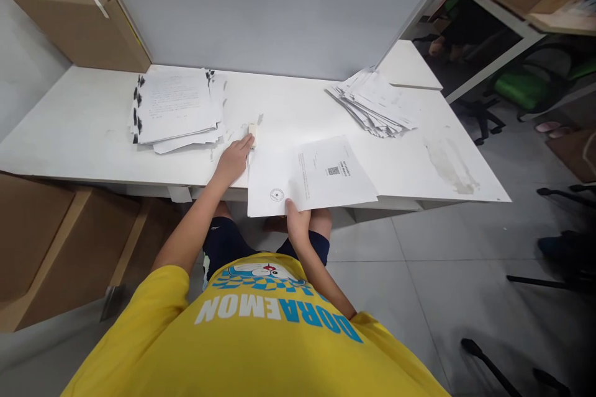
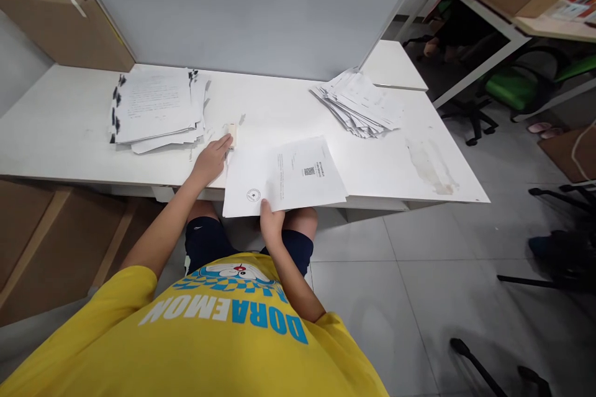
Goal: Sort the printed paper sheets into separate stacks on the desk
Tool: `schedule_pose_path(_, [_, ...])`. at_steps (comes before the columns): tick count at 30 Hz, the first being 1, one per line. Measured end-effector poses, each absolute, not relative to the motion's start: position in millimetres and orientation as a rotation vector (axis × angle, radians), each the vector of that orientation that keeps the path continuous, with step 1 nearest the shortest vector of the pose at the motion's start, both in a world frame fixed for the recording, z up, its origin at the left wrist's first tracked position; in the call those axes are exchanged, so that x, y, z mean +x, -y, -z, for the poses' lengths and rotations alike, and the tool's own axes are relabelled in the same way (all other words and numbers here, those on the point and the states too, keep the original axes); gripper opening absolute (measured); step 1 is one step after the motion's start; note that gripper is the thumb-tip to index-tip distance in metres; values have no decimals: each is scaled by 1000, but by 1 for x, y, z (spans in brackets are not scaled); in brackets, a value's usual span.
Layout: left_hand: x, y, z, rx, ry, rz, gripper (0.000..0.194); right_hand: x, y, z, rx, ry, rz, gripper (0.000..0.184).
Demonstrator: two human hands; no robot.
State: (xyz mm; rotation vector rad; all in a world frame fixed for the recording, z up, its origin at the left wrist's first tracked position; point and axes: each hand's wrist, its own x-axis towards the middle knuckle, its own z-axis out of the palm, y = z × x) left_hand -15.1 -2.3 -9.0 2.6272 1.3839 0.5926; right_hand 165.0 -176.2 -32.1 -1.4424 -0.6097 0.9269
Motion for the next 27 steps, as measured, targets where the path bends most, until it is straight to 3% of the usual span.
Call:
schedule_pose_path(11, [-16,0,1,2648,-1477,-522,75,164,174,42,-1347,544,-962,65])
schedule_pose_path(27, [-14,-2,0,2605,-1503,-628,62,191,182,34,-1294,405,-925,62])
